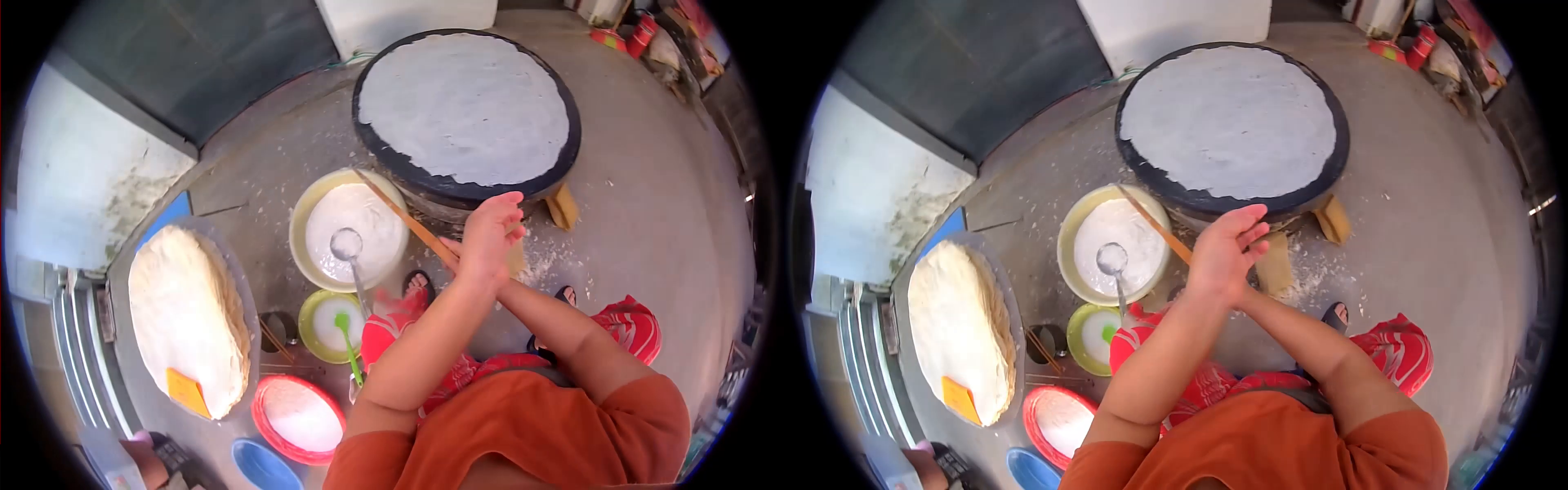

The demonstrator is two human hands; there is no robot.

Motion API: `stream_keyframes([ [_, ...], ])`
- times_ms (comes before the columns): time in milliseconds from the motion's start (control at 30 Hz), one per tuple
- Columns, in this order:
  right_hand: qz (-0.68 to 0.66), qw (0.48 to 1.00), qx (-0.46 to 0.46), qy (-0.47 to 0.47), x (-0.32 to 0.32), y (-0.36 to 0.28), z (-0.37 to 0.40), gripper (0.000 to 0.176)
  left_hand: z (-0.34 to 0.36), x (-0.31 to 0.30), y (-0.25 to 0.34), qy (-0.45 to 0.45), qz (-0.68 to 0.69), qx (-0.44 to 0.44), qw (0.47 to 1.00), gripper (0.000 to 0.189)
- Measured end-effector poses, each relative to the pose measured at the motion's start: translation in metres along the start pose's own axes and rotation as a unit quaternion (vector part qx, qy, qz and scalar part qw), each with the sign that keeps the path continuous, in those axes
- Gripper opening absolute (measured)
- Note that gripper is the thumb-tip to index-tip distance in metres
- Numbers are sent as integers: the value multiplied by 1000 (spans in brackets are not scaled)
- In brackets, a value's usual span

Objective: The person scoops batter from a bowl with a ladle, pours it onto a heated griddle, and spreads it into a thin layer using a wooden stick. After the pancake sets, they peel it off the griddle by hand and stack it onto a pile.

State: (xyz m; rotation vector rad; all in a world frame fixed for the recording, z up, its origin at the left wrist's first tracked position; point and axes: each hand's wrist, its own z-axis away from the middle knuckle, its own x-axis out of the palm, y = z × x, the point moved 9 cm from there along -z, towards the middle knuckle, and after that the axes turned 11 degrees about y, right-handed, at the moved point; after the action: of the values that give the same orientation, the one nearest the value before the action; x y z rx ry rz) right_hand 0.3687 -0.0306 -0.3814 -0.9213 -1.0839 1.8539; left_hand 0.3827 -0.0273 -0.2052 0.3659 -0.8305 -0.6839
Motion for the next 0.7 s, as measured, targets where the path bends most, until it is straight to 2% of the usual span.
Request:
stream_keyframes([
  [33, 3, 1000, -5, -17, 18, 4, -21, 52, -1, -3, 7, 1, 0, 7, 1000, 20],
  [100, 111, 989, -101, -17, 44, 0, -49, 56, 4, -1, 12, 3, -4, 7, 1000, 20],
  [133, 110, 988, -104, -24, 52, -2, -48, 56, 4, -3, 14, 8, -1, 12, 1000, 20],
  [200, -145, 984, -26, -102, 70, -34, -22, 57, 4, -2, 13, -6, 2, 2, 1000, 21],
  [233, -67, 989, -73, -113, 72, -31, -17, 57, 6, -2, 16, -8, 2, 2, 1000, 22],
  [267, -64, 988, -74, -118, 72, -24, -12, 57, 7, -4, 19, -5, 6, 5, 1000, 22],
  [333, 40, 997, -24, -63, 62, 9, -4, 58, 8, -5, 22, -12, 10, 9, 1000, 23],
  [367, 43, 996, -26, -70, 61, 28, -6, 58, 9, -7, 26, -8, 15, 13, 1000, 23],
  [400, -158, 965, 107, -179, 80, 66, -5, 56, 9, -7, 31, -10, 23, 21, 999, 23],
  [433, -345, 866, 236, -275, 96, 83, 9, 55, 11, -9, 37, -11, 31, 29, 999, 23],
  [467, -131, 956, 101, -241, 71, 57, 25, 51, 13, -13, 45, -5, 38, 38, 999, 23],
  [500, 89, 976, -47, -194, 45, 20, 46, 48, 17, -17, 59, -3, 55, 75, 996, 24],
  [567, 309, 919, -154, -188, 31, 152, 37, 45, 33, -34, 93, 22, 80, 152, 985, 25],
  [633, 371, 907, 31, -198, 4, 118, 75, 42, 61, -61, 138, 31, 147, 249, 957, 26],
  [700, 302, 931, 105, -175, -15, 117, 92, 41, 87, -103, 171, 64, 186, 314, 929, 27],
])
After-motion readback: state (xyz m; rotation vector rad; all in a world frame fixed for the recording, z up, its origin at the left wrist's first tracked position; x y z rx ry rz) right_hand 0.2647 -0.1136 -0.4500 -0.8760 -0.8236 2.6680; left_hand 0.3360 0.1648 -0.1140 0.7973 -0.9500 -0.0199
